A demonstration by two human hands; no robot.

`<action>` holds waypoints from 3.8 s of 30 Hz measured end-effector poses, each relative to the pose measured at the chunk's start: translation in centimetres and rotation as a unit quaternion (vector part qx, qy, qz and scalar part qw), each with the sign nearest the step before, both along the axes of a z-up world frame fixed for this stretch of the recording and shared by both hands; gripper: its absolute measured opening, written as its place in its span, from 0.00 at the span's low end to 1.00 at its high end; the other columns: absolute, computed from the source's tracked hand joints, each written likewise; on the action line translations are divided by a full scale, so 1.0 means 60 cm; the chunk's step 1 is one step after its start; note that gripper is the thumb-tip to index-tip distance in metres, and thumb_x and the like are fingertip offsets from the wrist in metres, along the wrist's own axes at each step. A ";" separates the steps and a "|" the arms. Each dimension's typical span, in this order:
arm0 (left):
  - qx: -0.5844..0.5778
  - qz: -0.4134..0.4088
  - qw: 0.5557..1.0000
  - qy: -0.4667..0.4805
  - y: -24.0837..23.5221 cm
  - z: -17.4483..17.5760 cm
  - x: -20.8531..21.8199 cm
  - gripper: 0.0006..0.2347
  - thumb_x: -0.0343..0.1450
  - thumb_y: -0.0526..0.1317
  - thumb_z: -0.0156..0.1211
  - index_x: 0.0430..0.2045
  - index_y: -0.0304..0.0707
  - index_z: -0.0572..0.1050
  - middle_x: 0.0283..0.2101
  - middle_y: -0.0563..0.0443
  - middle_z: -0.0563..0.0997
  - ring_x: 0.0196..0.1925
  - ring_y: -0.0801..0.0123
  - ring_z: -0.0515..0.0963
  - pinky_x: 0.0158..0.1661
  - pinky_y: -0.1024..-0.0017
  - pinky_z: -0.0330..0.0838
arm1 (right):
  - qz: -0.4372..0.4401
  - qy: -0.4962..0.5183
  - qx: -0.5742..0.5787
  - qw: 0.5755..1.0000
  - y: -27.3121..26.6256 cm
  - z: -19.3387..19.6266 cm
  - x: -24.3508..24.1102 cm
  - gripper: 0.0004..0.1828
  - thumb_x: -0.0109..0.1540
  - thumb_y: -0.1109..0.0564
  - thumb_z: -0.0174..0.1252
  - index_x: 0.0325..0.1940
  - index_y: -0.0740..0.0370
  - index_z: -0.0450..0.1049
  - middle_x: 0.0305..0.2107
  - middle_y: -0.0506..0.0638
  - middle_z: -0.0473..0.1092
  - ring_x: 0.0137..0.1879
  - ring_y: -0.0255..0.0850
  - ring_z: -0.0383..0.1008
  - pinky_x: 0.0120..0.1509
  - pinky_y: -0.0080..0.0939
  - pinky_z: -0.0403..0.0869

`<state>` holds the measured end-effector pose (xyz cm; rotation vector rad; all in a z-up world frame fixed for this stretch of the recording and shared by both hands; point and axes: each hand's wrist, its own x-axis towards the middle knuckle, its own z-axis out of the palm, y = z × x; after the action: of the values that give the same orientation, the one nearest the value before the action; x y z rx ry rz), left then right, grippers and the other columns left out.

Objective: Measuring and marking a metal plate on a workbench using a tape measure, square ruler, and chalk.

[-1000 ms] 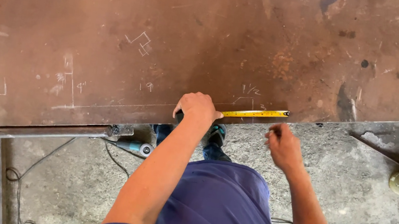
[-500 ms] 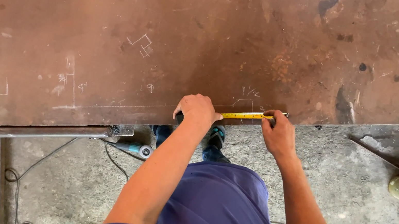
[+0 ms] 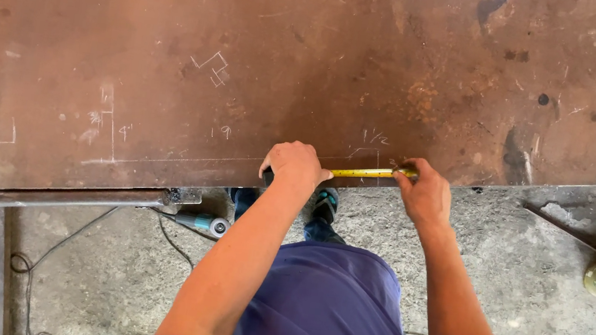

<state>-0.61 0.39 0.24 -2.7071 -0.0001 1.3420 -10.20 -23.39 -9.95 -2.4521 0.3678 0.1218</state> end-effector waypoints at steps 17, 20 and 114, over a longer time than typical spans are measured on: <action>-0.149 0.050 0.987 -0.035 0.315 -0.048 -0.018 0.19 0.60 0.53 0.68 0.41 0.47 0.84 0.48 0.43 0.83 0.54 0.49 0.81 0.54 0.56 0.75 | 0.012 0.100 0.125 0.987 0.013 0.032 0.022 0.19 0.56 0.48 0.70 0.48 0.58 0.82 0.33 0.55 0.79 0.38 0.40 0.78 0.44 0.42 0.75; -0.179 0.071 0.981 -0.030 0.359 -0.076 -0.021 0.19 0.59 0.52 0.69 0.39 0.46 0.85 0.47 0.42 0.85 0.52 0.50 0.83 0.53 0.58 0.76 | -0.062 0.054 0.169 0.982 0.057 -0.014 -0.017 0.18 0.57 0.49 0.70 0.46 0.64 0.82 0.32 0.50 0.79 0.37 0.35 0.77 0.42 0.38 0.74; 0.016 0.135 0.989 -0.060 0.781 -0.022 -0.015 0.22 0.60 0.51 0.77 0.45 0.45 0.83 0.45 0.50 0.85 0.47 0.53 0.85 0.43 0.42 0.78 | -0.473 0.124 0.410 0.770 0.094 -0.153 -0.026 0.15 0.70 0.48 0.65 0.33 0.48 0.69 0.19 0.37 0.53 0.24 0.30 0.43 0.30 0.31 0.50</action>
<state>-1.50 47.24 -1.08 -2.8344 -0.4101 1.2239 -11.77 -17.76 -19.12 -1.1765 1.3046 0.1271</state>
